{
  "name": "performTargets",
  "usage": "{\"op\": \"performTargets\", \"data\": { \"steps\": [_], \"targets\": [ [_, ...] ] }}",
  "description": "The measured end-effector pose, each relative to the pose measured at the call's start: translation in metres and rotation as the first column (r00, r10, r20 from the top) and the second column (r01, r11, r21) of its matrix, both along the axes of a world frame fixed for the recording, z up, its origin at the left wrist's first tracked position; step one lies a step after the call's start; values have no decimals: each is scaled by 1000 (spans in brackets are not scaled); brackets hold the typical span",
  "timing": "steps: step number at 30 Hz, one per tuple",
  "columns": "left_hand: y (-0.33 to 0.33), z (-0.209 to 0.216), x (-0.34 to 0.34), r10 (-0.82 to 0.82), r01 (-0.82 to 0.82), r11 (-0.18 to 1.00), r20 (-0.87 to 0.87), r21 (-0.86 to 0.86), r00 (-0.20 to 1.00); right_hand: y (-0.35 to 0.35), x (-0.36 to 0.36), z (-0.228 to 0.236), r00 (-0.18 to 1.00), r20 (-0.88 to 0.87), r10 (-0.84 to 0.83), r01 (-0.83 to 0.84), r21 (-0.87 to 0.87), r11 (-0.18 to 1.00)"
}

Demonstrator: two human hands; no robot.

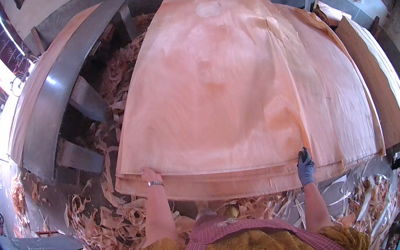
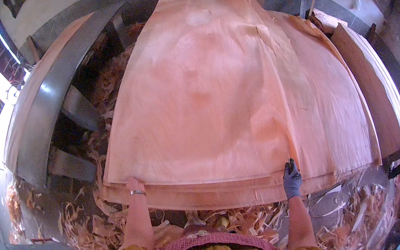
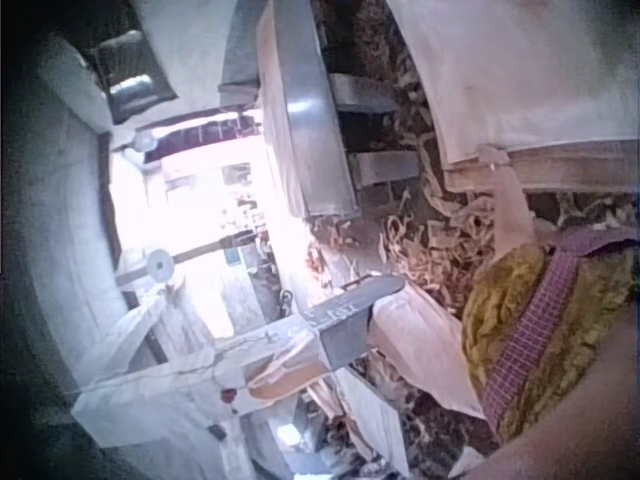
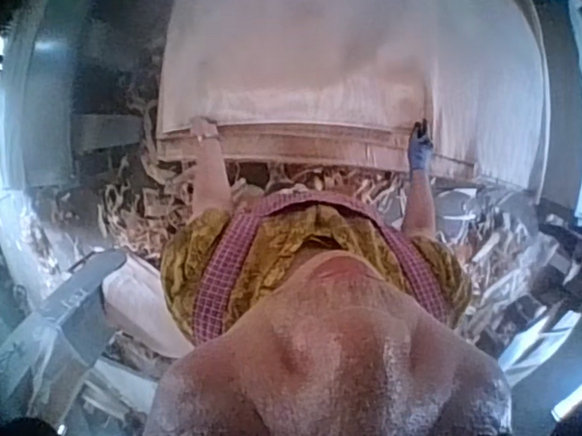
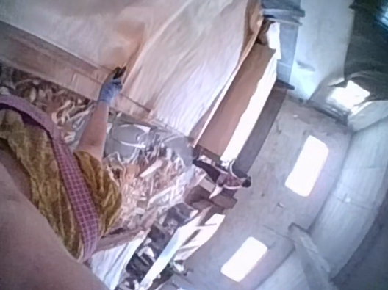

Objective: The person lifts a large sheet of wood veneer onto a table. They use a knife to cut out a knot or defect, remove the waste piece by hand, and then apply several strips of tape over the repair site to secure it.

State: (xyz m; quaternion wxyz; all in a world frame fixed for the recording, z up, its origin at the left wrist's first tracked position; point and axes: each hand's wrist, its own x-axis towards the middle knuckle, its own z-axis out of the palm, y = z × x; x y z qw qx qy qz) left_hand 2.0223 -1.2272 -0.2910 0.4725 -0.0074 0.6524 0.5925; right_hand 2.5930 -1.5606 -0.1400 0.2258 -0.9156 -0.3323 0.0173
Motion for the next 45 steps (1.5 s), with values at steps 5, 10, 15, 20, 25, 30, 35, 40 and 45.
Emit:
{"op": "performTargets", "data": {
  "steps": [5, 10, 15, 20, 25, 30, 35, 40, 45],
  "targets": [
    [-22, -16, -19, -25, 43, 987, 115, -157, 993, -24, -16, -19, 1000, -8, -24, 23, -91, 996],
    [-27, -43, -10, -324, 323, 945, -239, -45, 915, -62, 13, -61, 977, 129, 170, -151, -144, 978],
    [-51, -66, -37, -314, 262, 949, -424, -178, 850, -54, 0, -85, 970, -241, 41, -77, -142, 987],
    [-52, -27, -14, -127, 68, 978, -304, -198, 944, -55, -5, -104, 971, -231, 57, -67, -35, 997],
    [-46, -37, -31, -78, 17, 983, -329, -183, 941, -39, -21, -100, 981, -171, 87, -101, -74, 992],
    [-45, -18, -17, -301, 115, 943, -655, -311, 693, -37, -17, -108, 988, -130, 83, -94, -76, 993],
    [-44, 18, -16, -215, 197, 966, -95, -170, 972, -36, -34, -87, 990, -136, 44, -47, -14, 999],
    [-45, 1, -32, -308, 258, 930, -171, -261, 936, -21, -35, -83, 988, -153, 3, -16, -87, 996],
    [-31, 5, -13, -288, 277, 936, -21, -217, 957, -47, 3, -122, 973, 122, 197, -198, -6, 980]
  ]
}}
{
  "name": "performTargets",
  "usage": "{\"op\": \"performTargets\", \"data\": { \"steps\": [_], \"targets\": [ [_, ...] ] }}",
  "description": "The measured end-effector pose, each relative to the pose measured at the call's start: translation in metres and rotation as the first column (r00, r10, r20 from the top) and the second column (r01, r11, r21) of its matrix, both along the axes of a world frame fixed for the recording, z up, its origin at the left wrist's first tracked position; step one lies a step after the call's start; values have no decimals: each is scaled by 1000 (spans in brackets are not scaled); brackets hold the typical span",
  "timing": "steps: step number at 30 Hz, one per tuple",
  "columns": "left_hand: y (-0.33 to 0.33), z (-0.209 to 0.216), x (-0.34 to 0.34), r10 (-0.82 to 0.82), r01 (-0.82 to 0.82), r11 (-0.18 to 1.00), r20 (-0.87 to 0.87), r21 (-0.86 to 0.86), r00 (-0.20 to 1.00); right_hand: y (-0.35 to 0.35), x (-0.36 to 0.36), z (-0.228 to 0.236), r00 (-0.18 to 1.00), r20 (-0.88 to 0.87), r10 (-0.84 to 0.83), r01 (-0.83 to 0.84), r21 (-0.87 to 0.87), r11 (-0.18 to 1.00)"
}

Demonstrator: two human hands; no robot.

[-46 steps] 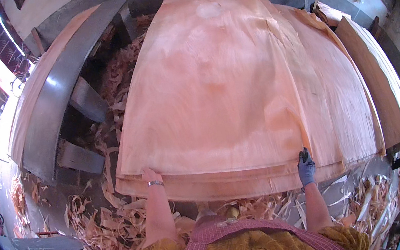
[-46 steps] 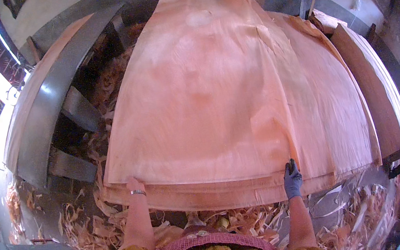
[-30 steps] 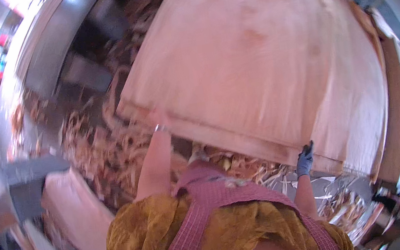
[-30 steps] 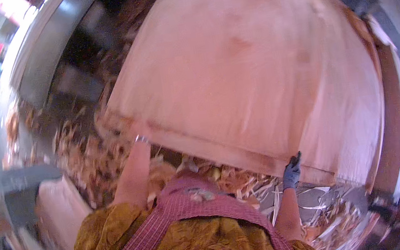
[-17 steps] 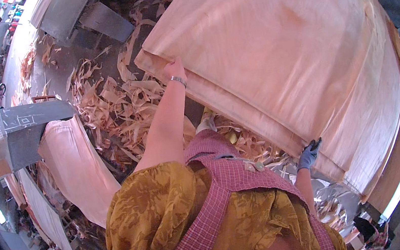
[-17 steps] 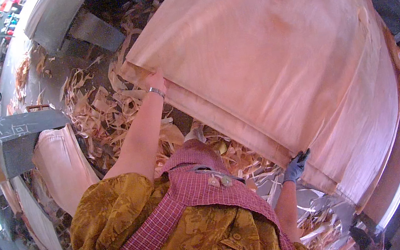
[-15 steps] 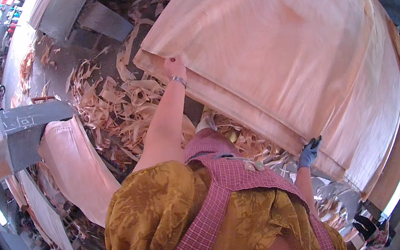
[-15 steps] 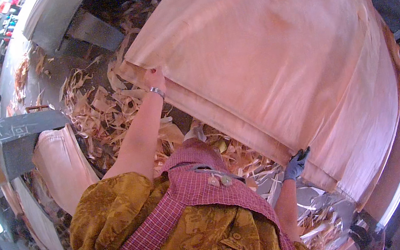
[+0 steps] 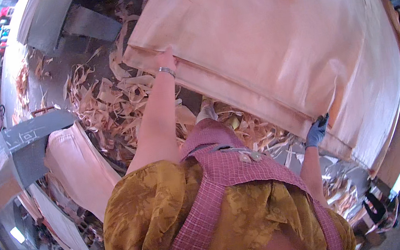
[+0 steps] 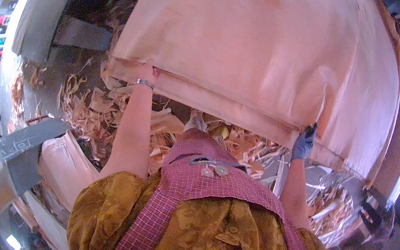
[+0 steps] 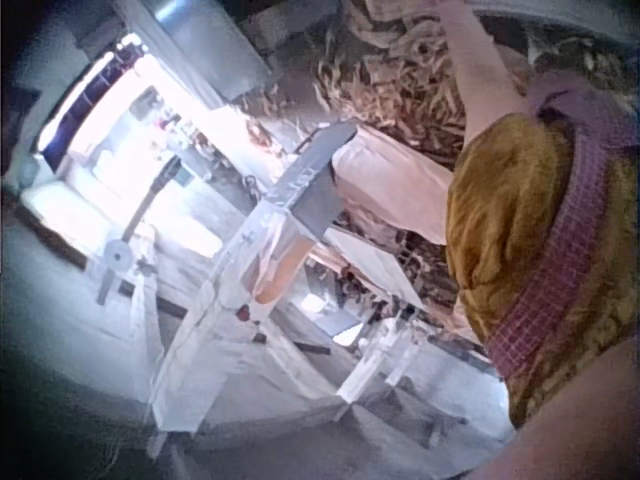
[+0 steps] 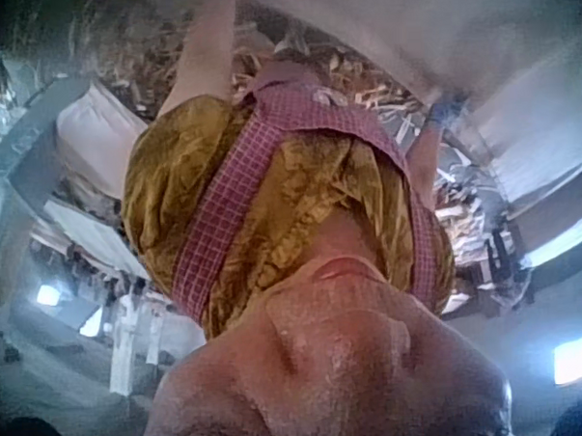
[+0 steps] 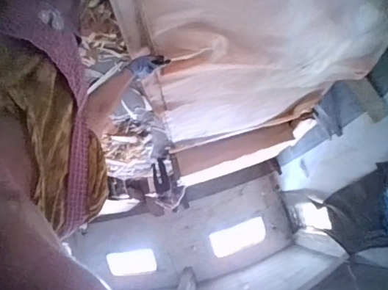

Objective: The person lifts a large sheet of wood veneer onto a table. They use a knife to cut out a knot or defect, remove the waste piece by hand, and then apply several strips of tape over the repair site to secure it.

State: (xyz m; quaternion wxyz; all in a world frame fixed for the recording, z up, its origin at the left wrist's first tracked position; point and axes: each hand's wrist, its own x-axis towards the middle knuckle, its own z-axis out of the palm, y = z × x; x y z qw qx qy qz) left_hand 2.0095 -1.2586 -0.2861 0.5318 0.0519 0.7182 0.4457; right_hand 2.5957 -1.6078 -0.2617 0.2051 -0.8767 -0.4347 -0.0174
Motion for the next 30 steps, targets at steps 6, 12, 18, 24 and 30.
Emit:
{"op": "performTargets", "data": {
  "steps": [6, 12, 18, 24, 30],
  "targets": [
    [-6, 12, -9, -16, 13, 998, -59, -66, 998, 22, -28, 11, 954, -236, -183, 179, -38, 983],
    [-2, 5, -10, 3, -5, 997, -18, -71, 1000, 27, -37, 7, 930, -315, -190, 220, 61, 974],
    [6, -11, -20, -77, 60, 993, -181, -100, 980, 29, -44, 13, 927, -326, -185, 230, 107, 967],
    [-11, -13, -41, -271, 261, 963, -271, -72, 924, 29, -63, 52, 700, -685, -201, 274, -2, 962],
    [-87, 78, 108, -339, 784, 442, -891, -435, -303, -32, -71, 91, 763, -394, -512, 445, -254, 859]
  ]
}}
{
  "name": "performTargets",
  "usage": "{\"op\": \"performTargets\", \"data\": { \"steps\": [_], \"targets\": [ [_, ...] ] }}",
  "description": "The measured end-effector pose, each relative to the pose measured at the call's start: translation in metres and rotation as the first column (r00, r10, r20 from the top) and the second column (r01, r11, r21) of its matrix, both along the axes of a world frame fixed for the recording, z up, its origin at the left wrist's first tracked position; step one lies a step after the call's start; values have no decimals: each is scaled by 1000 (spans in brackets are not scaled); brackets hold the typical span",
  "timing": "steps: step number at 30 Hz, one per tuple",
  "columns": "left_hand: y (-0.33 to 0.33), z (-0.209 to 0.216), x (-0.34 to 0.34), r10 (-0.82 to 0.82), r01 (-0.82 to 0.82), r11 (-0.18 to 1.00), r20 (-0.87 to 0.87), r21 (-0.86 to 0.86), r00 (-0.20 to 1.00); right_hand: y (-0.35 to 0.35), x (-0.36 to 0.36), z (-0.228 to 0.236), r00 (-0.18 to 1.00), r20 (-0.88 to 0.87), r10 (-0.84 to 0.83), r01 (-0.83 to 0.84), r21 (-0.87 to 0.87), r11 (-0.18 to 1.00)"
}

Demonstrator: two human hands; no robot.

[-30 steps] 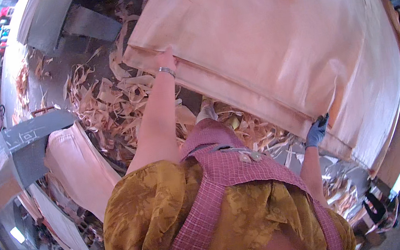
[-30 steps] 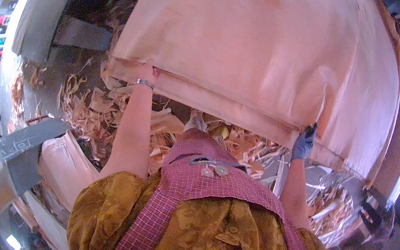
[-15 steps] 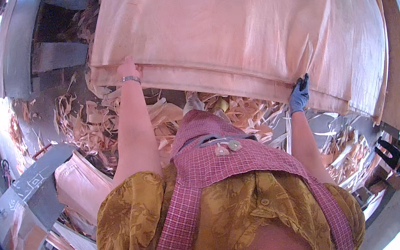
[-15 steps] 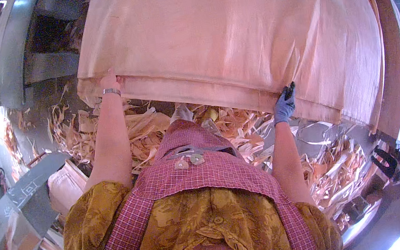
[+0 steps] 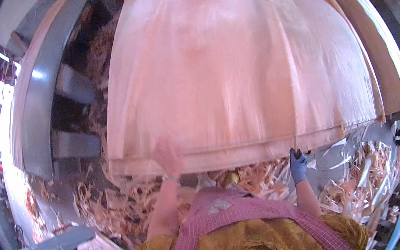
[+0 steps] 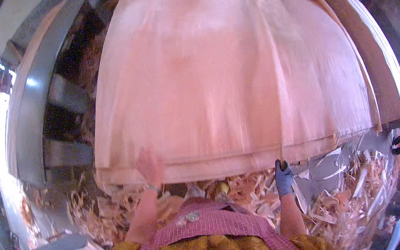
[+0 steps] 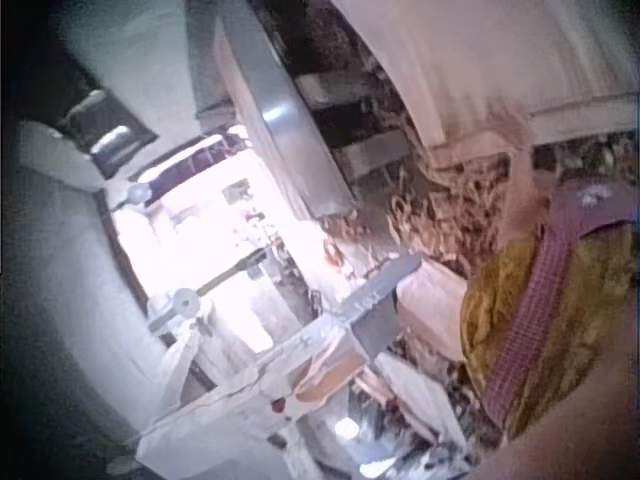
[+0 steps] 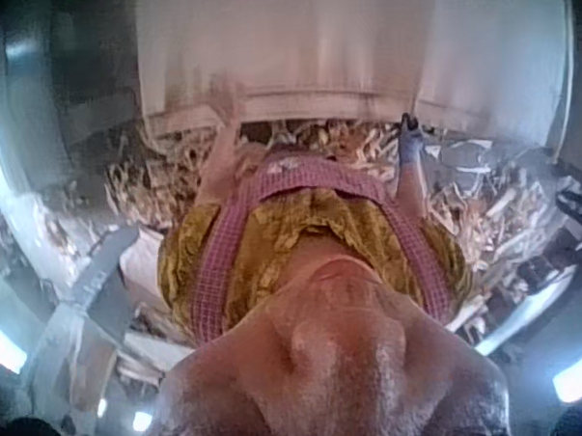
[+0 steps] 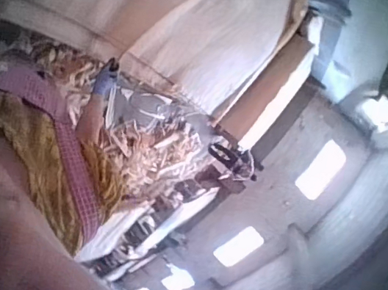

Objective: The person lifts a large sheet of wood veneer onto a table. They use a knife to cut out a knot or defect, remove the waste piece by hand, and then apply several strips of tape over the repair site to secure it.

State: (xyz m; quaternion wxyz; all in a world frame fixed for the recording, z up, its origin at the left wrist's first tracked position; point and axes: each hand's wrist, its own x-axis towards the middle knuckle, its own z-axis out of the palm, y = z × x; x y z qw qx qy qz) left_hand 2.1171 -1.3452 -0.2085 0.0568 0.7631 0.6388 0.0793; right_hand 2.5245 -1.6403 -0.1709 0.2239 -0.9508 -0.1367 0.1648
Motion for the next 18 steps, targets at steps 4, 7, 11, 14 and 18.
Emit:
{"op": "performTargets", "data": {
  "steps": [4, 7, 11, 14, 18],
  "targets": [
    [0, 33, 51, -112, 90, 947, -55, -308, 992, 3, 48, -5, 999, 52, -18, 11, 130, 991],
    [3, 27, 60, -108, 86, 932, -44, -353, 993, -25, 74, -11, 982, 168, -81, 45, 206, 978],
    [4, 28, 62, -122, 69, 895, -94, -441, 988, -60, 82, 24, 947, 320, -21, -26, 143, 989],
    [0, 30, 55, -130, 105, 902, -30, -419, 991, -71, 108, 55, 952, 307, 17, -62, 139, 988],
    [-1, 25, 58, -140, 87, 908, -101, -409, 985, -103, 158, 46, 905, 425, 19, -87, 142, 986]
  ]
}}
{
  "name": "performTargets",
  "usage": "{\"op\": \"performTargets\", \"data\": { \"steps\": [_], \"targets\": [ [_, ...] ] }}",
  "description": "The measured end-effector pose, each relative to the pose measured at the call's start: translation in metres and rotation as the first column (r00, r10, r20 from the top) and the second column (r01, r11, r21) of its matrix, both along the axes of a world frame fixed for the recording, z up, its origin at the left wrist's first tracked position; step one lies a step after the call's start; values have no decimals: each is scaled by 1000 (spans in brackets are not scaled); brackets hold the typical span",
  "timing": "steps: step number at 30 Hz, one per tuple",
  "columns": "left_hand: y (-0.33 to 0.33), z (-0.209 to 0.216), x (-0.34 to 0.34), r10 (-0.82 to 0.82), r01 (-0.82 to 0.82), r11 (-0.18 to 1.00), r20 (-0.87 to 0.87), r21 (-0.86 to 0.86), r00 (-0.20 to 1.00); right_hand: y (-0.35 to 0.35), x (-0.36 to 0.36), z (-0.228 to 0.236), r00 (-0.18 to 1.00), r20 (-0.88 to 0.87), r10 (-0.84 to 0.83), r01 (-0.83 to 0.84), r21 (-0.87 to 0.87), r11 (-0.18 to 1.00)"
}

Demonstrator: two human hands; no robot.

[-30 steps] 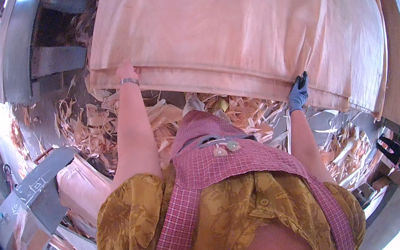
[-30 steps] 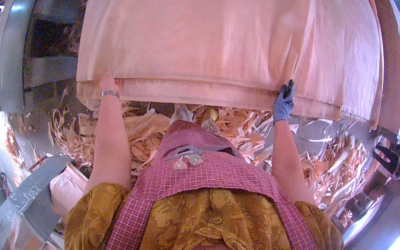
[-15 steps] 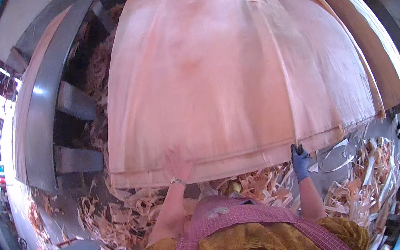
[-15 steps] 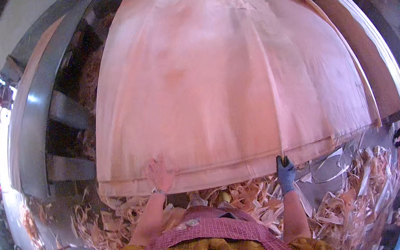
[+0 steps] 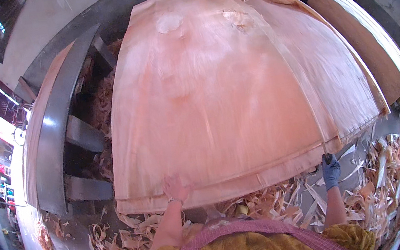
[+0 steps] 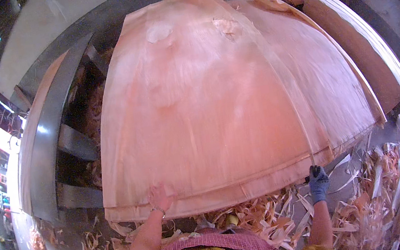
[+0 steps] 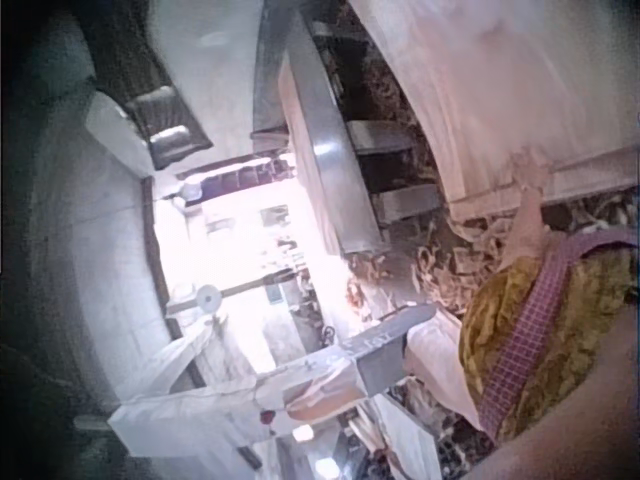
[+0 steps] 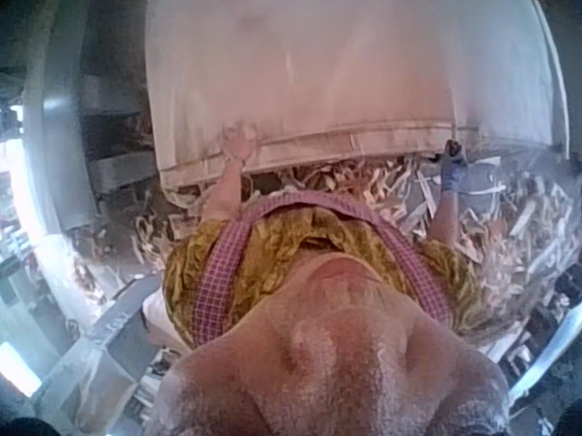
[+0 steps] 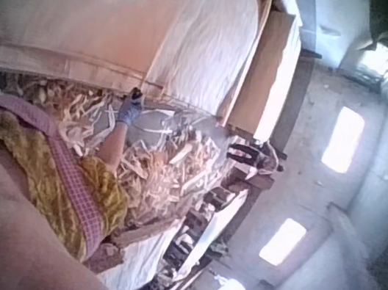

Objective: The person lifts a large sheet of wood veneer onto a table. They use a knife to cut out a knot or defect, remove the waste piece by hand, and then apply several strips of tape over the repair site to secure it.

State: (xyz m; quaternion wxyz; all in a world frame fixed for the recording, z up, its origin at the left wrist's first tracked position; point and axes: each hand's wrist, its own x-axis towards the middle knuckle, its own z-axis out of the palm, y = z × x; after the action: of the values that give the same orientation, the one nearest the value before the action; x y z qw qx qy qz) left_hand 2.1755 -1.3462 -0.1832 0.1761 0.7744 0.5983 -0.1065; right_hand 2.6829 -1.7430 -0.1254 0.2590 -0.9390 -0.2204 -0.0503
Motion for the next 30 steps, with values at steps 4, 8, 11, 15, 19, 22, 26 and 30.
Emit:
{"op": "performTargets", "data": {
  "steps": [4, 8, 11, 15, 19, 22, 26, 30],
  "targets": [
    [7, -30, -13, -42, 42, 999, -1, -3, 999, -12, 47, 6, 992, 124, 22, -17, -41, 999],
    [6, -16, 2, -26, 25, 999, -21, -33, 999, -34, 108, 20, 983, 186, 11, 32, -229, 973],
    [8, -32, -16, -33, 32, 999, -30, -42, 999, -33, 147, 24, 976, 210, 57, -4, -244, 970],
    [7, -19, 1, -18, 15, 997, -31, -75, 999, -47, 176, 60, 967, 250, -54, 136, -325, 936],
    [7, -21, -4, -3, -1, 996, -37, -92, 999, -53, 185, 74, 941, 338, -5, 97, -256, 962],
    [7, -29, -25, -23, 19, 997, -58, -76, 998, -30, 166, 73, 965, 258, -55, 155, -382, 911],
    [19, -49, -12, -93, 93, 994, 3, -59, 996, -29, 160, 33, 966, 254, 40, 46, -326, 944],
    [12, -17, -3, 19, -20, 996, -12, -86, 1000, 68, 92, 38, 968, 243, 69, -27, -169, 985]
  ]
}}
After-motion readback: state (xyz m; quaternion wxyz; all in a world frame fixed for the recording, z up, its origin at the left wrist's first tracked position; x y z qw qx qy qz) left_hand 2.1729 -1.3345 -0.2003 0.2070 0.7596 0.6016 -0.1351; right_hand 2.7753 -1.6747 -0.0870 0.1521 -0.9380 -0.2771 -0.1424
